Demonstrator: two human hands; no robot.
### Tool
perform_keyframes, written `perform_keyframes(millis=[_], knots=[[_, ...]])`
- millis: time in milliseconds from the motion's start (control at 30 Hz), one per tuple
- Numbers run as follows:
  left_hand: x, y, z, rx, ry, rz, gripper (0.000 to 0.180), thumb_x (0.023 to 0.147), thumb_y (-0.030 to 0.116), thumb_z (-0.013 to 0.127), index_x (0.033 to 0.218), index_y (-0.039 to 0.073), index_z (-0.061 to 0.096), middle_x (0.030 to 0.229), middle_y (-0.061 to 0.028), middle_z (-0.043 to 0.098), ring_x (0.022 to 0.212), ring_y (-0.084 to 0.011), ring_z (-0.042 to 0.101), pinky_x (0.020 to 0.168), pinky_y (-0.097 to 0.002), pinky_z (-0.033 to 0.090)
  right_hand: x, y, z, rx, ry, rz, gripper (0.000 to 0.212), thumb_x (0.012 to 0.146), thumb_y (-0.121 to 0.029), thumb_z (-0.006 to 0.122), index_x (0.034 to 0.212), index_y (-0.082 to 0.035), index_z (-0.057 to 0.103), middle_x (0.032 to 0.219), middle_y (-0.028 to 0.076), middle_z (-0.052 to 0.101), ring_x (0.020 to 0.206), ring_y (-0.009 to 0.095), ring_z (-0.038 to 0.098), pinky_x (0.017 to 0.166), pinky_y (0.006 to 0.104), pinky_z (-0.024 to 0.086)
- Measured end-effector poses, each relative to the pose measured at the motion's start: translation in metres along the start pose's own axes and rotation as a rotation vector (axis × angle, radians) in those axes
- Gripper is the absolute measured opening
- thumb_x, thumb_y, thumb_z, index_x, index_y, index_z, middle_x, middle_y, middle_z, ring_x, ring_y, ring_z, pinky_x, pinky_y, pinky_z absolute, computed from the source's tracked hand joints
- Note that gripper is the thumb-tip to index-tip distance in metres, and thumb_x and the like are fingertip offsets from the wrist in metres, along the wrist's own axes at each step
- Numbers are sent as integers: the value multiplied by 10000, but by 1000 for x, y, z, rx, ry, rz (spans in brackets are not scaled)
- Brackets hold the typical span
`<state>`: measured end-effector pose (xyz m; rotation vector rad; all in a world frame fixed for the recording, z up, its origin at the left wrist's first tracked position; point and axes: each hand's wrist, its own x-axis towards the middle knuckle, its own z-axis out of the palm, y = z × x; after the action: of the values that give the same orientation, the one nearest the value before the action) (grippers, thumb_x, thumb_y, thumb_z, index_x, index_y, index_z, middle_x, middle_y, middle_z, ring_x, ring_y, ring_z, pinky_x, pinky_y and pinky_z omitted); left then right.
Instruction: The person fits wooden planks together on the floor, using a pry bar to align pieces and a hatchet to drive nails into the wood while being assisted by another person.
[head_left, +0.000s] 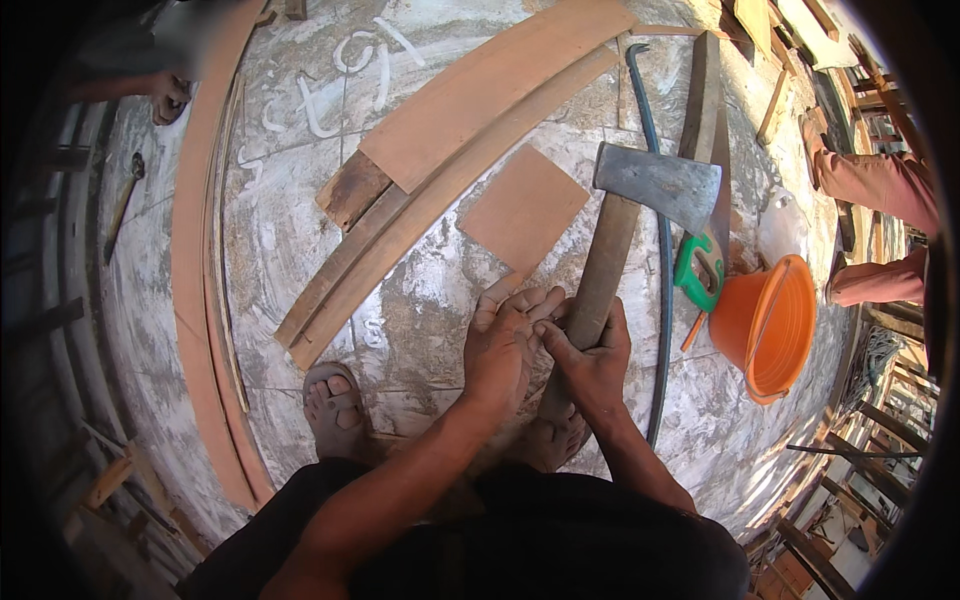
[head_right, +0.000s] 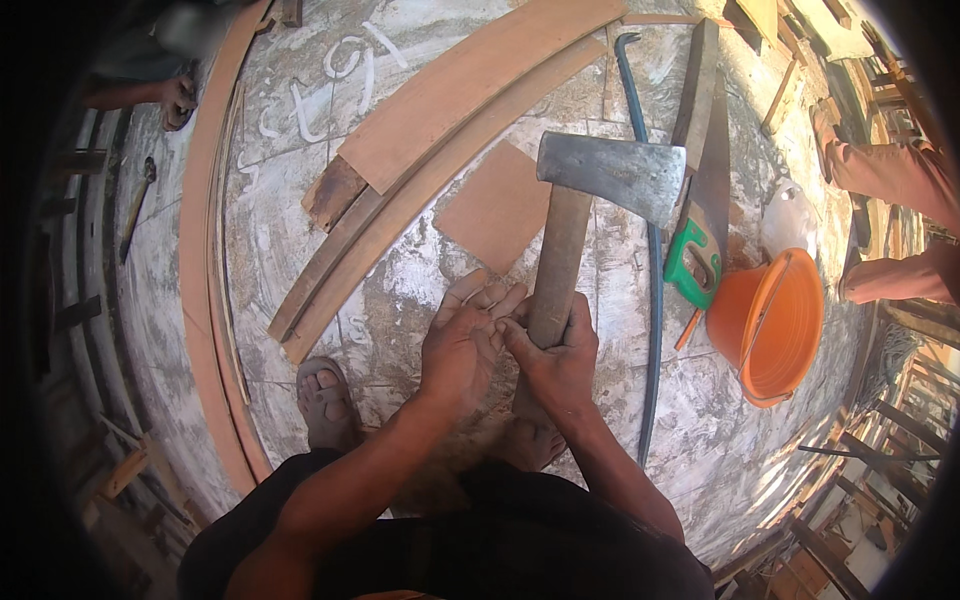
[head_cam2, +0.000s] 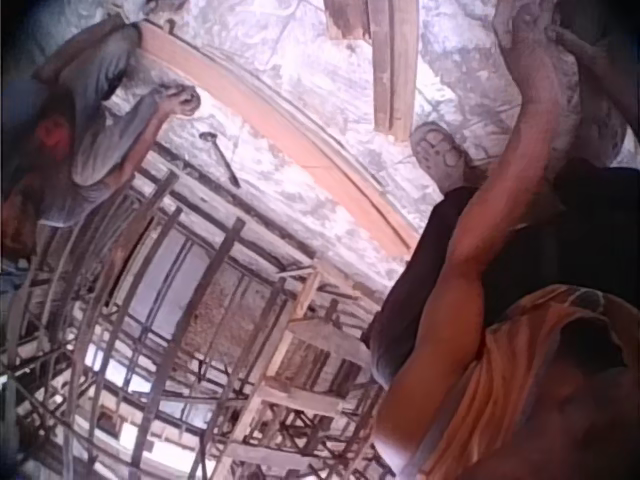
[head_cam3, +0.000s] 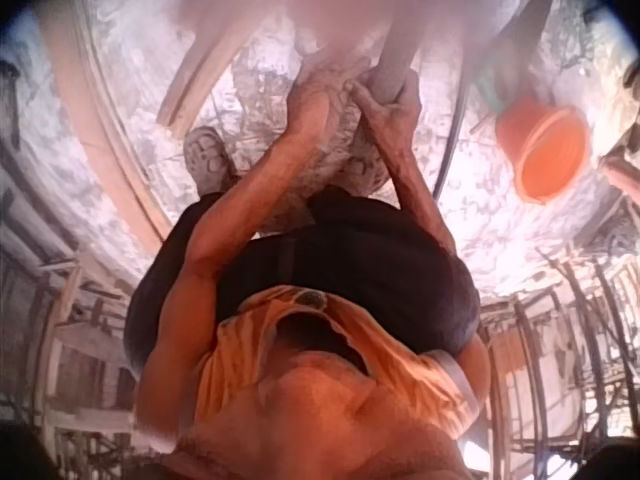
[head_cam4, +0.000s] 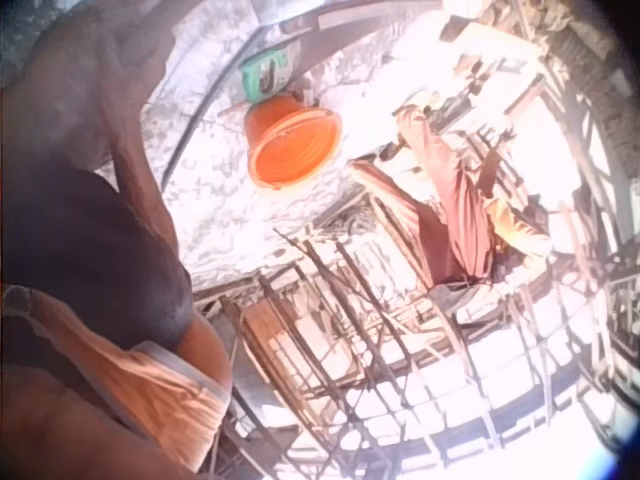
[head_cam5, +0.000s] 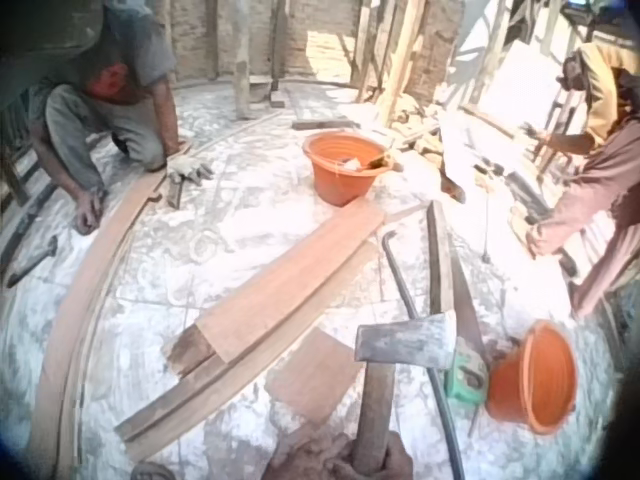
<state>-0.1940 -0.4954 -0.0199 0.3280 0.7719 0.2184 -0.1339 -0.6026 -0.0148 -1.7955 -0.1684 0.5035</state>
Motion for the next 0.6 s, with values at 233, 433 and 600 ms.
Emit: perform_keyframes(millis=[233,433,600], knots=[[1,-11,-2,54,-70,90,521,1029,-23,388,1537,-21,274,1589,-239,355,1505,-380,357,1133,-407,428,-2,7,-2,-22,3,98,361,844,-79,843,1096,-6,595,987,73,717,885,123,680,770,302,566],[1,-16,-12,238,-214,133,492,1037,0,430,1514,-41,317,1555,-246,379,1474,-332,409,1164,-420,428,-5,6,-1,114,17,61,365,890,-49,794,1162,-2,555,951,61,684,864,120,650,781,279,546],[1,-15,-17,682,-212,287,367,1038,24,468,1397,-53,466,1361,-211,566,1300,-285,574,1096,-376,462,0,-11,-3,89,12,117,290,911,-7,773,1082,-34,541,945,52,662,866,106,636,776,255,517]])
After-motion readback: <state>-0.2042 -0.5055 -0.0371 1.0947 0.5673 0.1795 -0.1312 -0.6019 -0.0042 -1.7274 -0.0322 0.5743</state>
